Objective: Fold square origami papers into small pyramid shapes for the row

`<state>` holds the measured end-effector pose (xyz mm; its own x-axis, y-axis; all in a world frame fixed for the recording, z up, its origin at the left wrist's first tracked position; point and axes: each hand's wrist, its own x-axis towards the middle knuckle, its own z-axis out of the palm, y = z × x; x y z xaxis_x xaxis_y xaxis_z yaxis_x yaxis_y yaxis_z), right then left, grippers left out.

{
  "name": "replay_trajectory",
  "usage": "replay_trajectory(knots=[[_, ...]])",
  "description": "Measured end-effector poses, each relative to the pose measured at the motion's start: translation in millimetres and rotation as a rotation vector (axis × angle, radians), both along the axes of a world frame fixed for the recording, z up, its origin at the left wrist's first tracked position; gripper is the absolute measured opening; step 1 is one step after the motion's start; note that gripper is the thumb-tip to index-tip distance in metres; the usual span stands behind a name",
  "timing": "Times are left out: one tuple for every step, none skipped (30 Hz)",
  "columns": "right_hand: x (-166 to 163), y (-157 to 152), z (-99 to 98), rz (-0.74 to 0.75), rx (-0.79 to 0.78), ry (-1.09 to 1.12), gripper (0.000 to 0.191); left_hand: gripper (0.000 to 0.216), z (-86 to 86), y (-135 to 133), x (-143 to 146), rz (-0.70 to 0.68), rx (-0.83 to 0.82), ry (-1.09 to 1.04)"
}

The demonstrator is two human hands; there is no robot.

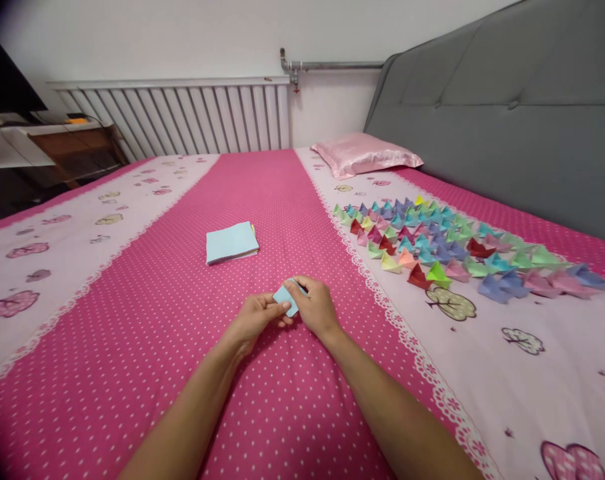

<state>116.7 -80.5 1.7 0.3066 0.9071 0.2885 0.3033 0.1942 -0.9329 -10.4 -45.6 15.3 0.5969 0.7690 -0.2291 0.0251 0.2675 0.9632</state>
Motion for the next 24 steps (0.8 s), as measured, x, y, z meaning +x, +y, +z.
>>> replay_trajectory(knots=[[0.9,1.1,-2.5,0.009,-0.016,-0.004,0.031,0.028,-0.9,0.9,-0.4,-0.015,-0.006,0.013],[1.9,2.4,-5.3,0.018,-0.036,-0.006,0.032,0.027,-2.1,2.2,-0.9,-0.029,-0.006,0.029],[3.0,3.8,-8.4,0.026,-0.057,-0.008,0.032,0.026,-3.8,4.1,-1.5,-0.034,0.011,0.056],[4.1,5.3,-11.6,0.033,-0.079,-0.013,0.033,0.025,-5.9,6.5,-2.2,-0.023,0.056,0.1],[5.3,6.9,-14.6,0.036,-0.101,-0.023,0.033,0.025,-8.3,9.1,-2.9,0.006,0.135,0.157],[6.4,8.3,-17.3,0.04,-0.121,-0.039,0.033,0.025,-10.7,11.9,-3.8,0.048,0.245,0.224],[7.4,9.7,-19.6,0.047,-0.139,-0.063,0.032,0.025,-12.9,14.4,-4.8,0.1,0.377,0.295],[8.3,10.7,-21.4,0.057,-0.155,-0.094,0.032,0.026,-14.7,16.5,-5.8,0.139,0.508,0.354],[9.0,11.5,-22.6,0.067,-0.169,-0.134,0.032,0.025,-16.0,17.9,-6.7,0.156,0.618,0.398],[9.7,12.0,-23.3,0.074,-0.176,-0.184,0.031,0.023,-16.6,18.6,-7.3,0.146,0.705,0.426],[10.3,12.3,-23.4,0.075,-0.175,-0.24,0.03,0.02,-16.8,18.5,-7.8,0.109,0.77,0.445],[11.0,12.5,-23.2,0.064,-0.169,-0.291,0.028,0.016,-16.4,17.9,-8.0,0.06,0.816,0.462],[11.8,12.6,-22.6,0.038,-0.16,-0.328,0.024,0.014,-15.8,16.9,-8.1,0.01,0.85,0.482],[13.0,12.7,-21.8,0.008,-0.152,-0.347,0.02,0.013,-15.1,15.8,-8.1,-0.035,0.877,0.505],[14.7,12.8,-20.8,-0.024,-0.145,-0.345,0.02,0.013,-14.3,14.9,-8.0,-0.072,0.902,0.528],[17.0,12.8,-19.5,-0.049,-0.144,-0.324,0.024,0.015,-13.8,14.2,-8.0,-0.099,0.923,0.546],[20.0,12.6,-18.0,-0.059,-0.149,-0.291,0.026,0.017,-13.4,13.9,-8.0,-0.119,0.941,0.557],[23.6,12.1,-16.3,-0.047,-0.156,-0.258,0.026,0.019,-13.3,13.8,-8.2,-0.14,0.956,0.562],[27.8,11.1,-14.4,-0.014,-0.166,-0.229,0.023,0.021,-13.2,14.0,-8.3,-0.16,0.966,0.564],[32.3,9.7,-12.4,0.036,-0.182,-0.205,0.019,0.023,-13.3,14.3,-8.5,-0.177,0.972,0.564],[36.8,7.9,-10.3,0.097,-0.206,-0.192,0.017,0.025,-13.3,14.6,-8.7,-0.187,0.973,0.565],[41.0,5.7,-8.3,0.16,-0.238,-0.191,0.016,0.026,-13.3,14.8,-8.9,-0.195,0.974,0.567],[44.8,3.5,-6.5,0.22,-0.27,-0.199,0.017,0.027,-13.1,14.9,-9.0,-0.203,0.976,0.566],[47.9,1.3,-5.1,0.272,-0.296,-0.21,0.019,0.028,-12.8,14.8,-9.1,-0.211,0.977,0.565]])
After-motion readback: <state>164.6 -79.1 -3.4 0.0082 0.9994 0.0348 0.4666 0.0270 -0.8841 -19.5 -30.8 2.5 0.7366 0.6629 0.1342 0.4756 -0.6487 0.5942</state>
